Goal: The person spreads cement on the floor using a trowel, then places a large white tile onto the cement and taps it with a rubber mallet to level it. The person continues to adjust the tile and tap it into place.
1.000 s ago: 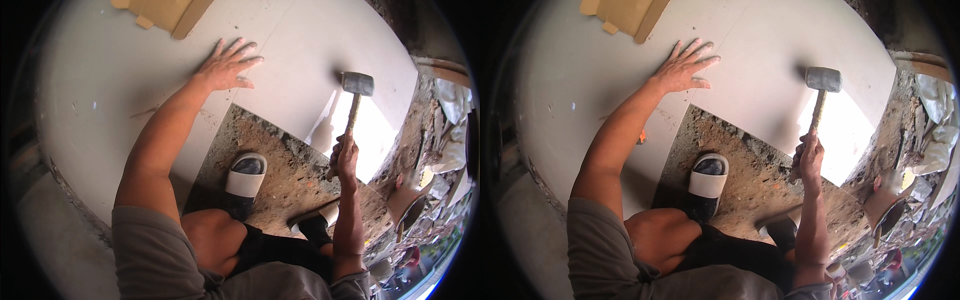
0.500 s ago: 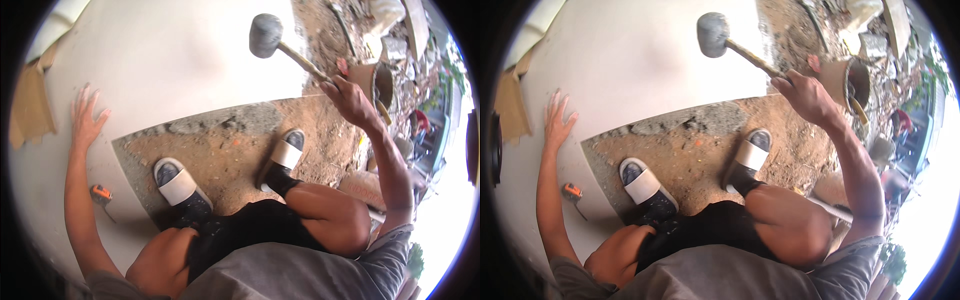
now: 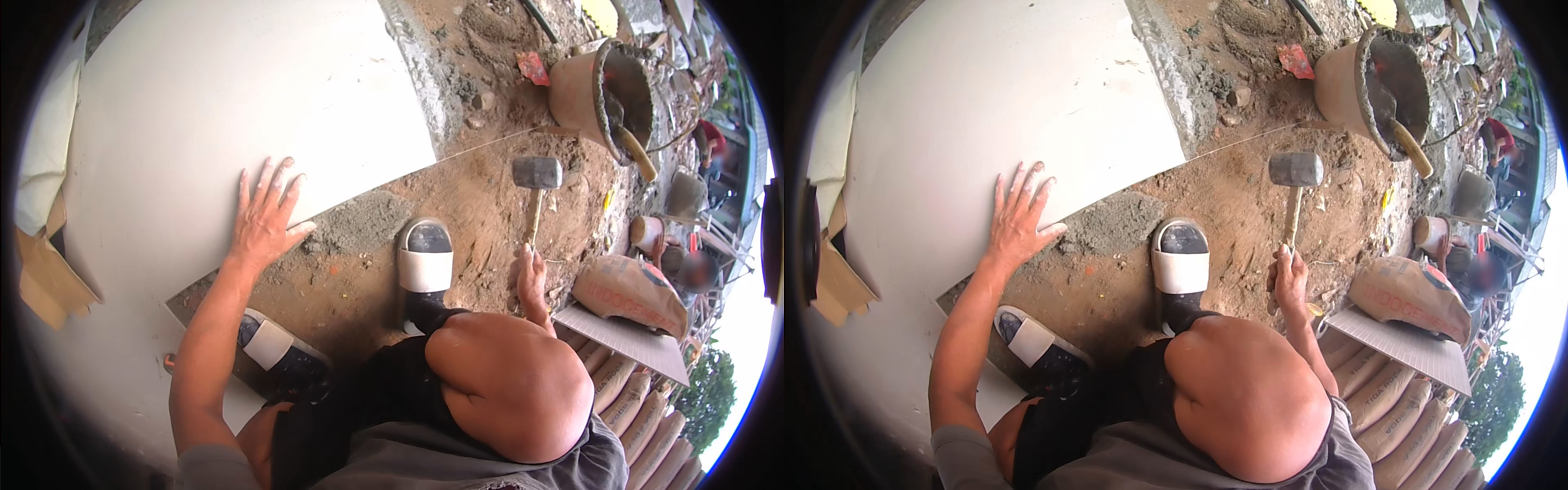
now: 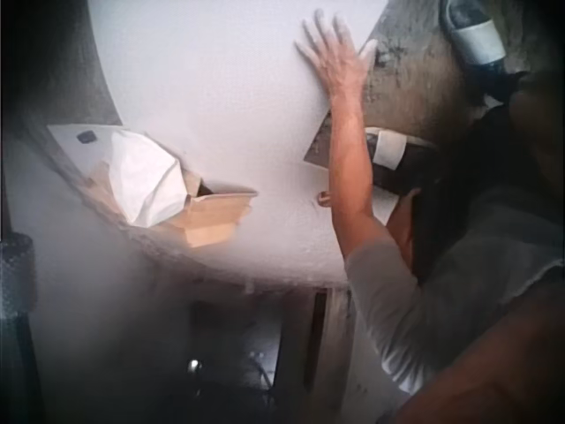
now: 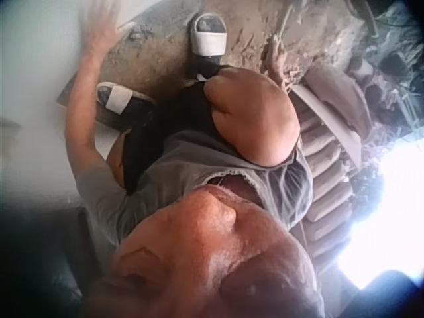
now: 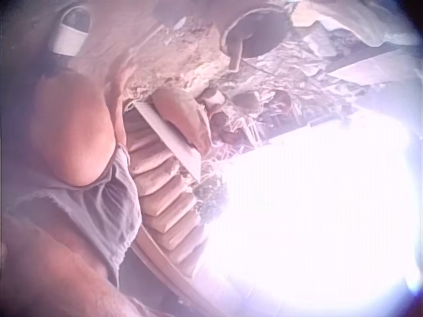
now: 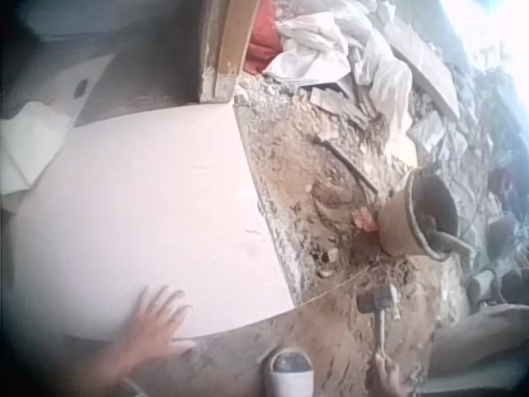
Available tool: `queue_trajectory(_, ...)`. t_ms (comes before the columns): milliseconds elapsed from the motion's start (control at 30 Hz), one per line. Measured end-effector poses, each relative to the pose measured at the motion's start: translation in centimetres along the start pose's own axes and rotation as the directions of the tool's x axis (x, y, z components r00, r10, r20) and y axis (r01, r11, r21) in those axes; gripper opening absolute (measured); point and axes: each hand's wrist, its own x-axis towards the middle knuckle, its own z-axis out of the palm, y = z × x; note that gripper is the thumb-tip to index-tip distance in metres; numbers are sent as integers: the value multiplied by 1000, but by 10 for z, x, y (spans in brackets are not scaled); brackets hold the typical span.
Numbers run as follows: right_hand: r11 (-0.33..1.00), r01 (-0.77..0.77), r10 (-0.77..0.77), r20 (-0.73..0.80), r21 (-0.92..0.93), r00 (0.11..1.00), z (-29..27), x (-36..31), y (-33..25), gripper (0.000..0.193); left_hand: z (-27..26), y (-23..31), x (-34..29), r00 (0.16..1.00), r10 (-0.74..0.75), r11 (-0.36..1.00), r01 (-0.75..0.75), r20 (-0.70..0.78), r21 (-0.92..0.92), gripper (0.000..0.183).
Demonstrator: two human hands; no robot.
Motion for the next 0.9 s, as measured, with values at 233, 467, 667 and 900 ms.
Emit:
queue_trajectory(233, 993, -111, 113, 53, -49, 992, -6, 23, 28, 37, 4, 7, 1, 995, 8, 1000, -9, -99, -5, 68)
queue_trajectory(467, 983, -123, 131, 51, -140, 990, -9, 37, 42, 36, 2, 6, 5, 990, 25, 999, -19, -141, 48, 66)
queue_trajectory(667, 983, -143, 149, 41, -111, 988, -3, 39, 47, 36, 12, 15, 6, 980, -48, 999, 49, -192, 0, 73)
queue_trajectory(900, 975, -169, 178, 46, -142, 983, -8, 45, 52, 36, 19, 16, 4, 976, -96, 995, 89, -195, -45, 73)
